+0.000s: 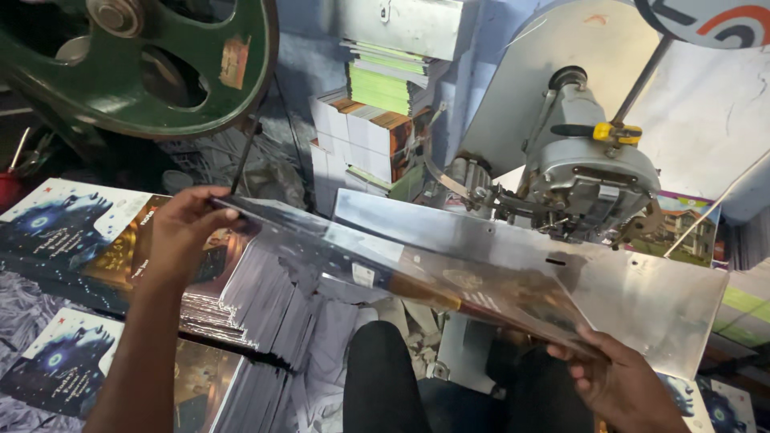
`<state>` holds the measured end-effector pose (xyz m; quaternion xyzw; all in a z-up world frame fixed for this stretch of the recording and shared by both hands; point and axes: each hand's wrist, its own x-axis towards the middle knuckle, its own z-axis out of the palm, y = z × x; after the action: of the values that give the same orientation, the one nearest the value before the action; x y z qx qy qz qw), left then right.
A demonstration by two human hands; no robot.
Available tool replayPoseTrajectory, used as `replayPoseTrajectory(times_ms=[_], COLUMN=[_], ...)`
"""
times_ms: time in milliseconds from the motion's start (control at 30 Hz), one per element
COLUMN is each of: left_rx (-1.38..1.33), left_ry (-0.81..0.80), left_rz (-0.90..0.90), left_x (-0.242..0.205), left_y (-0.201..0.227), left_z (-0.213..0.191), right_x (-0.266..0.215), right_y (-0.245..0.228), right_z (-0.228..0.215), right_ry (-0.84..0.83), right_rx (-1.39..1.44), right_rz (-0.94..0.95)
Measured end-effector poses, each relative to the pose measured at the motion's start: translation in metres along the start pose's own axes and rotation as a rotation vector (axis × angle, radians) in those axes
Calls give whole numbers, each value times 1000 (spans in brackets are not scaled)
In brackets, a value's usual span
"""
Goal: The person repeatedly picks up printed book covers, aligns them with a stack of pages, and feeds them into a binding machine. The person then removes the bound books and places them in a growing pile.
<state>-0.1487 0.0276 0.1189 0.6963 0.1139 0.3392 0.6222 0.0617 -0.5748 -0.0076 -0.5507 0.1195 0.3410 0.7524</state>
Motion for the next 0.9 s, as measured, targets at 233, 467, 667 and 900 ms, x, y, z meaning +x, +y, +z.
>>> replayPoseTrajectory(times_ms=[233,467,667,900], left_rx=[38,181,248,313], left_ry=[48,27,31,53], left_rz=[-14,103,220,294], left_x=[20,42,63,97], left_y=[35,79,85,82], left_z=[2,-16,-63,-136], right_x=[0,33,-3,11], right_y=[-12,-4,-9,9], right_z=[-27,-53,30,106], right_ry=[-469,-570,79,-489], right_rx=[-167,-294,-901,-478], right_rz=[-208,69,-87,-370])
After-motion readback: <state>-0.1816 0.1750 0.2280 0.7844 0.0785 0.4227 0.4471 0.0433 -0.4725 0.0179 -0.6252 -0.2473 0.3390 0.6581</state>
